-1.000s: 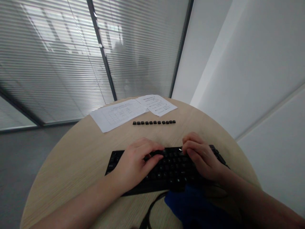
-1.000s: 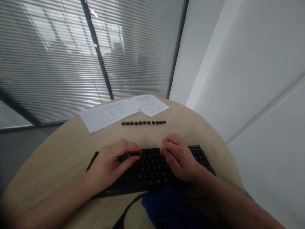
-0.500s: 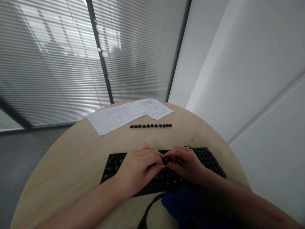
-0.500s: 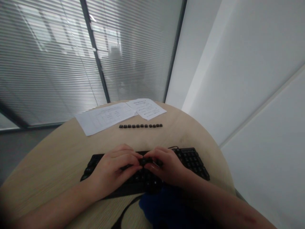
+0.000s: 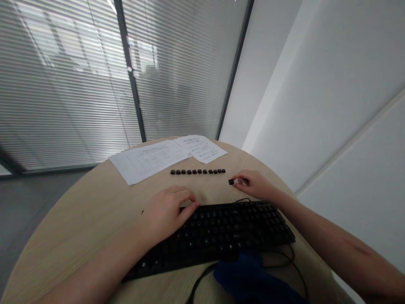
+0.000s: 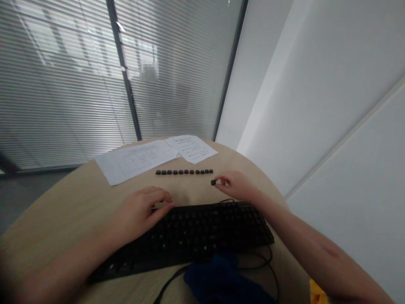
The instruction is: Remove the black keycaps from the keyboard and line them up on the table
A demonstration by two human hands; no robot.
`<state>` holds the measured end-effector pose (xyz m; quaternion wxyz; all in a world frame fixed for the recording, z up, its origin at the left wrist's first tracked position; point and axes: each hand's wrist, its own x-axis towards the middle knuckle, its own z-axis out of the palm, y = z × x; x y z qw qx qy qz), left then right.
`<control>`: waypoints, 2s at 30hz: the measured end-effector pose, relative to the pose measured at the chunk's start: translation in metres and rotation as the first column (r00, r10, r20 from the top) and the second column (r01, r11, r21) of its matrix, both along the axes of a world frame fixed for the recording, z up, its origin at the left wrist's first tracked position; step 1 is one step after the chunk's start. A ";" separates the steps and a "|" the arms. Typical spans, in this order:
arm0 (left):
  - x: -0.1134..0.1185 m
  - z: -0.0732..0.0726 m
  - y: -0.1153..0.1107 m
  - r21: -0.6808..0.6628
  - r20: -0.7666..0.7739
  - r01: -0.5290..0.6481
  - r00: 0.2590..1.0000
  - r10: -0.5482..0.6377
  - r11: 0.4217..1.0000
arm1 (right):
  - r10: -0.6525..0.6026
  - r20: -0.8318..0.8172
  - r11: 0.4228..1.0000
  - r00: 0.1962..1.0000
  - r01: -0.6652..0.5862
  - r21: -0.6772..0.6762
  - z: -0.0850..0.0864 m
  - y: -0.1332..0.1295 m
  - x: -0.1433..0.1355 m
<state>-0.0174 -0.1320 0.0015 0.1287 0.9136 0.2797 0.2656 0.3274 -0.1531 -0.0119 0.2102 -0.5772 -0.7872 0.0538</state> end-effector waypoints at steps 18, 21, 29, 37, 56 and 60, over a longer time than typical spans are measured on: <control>-0.008 -0.009 0.027 -0.177 -0.213 -0.180 0.967 0.141 0.968 | -0.159 0.145 0.953 0.977 0.190 -0.234 -0.027 0.106 0.055; -0.007 -0.009 0.027 -0.192 -0.210 -0.180 0.968 0.139 0.965 | -0.144 0.169 0.952 0.975 0.183 -0.245 -0.022 0.106 0.052; -0.007 -0.007 0.025 -0.188 -0.220 -0.167 0.968 0.124 0.968 | -0.140 0.173 0.957 0.975 0.178 -0.228 -0.019 0.105 0.044; -0.008 -0.011 0.028 -0.183 -0.186 -0.160 0.975 0.126 0.970 | -0.268 -0.019 0.961 0.963 0.266 -0.080 -0.005 0.083 0.046; -0.004 -0.015 0.031 -0.191 -0.340 -0.182 0.934 0.108 0.965 | -0.219 -0.848 0.909 0.482 -0.214 -0.356 0.013 -0.054 -0.003; -0.003 -0.016 0.032 -0.194 -0.367 -0.198 0.923 0.117 0.961 | -0.179 -0.811 0.910 0.557 -0.220 -0.351 0.006 -0.047 -0.004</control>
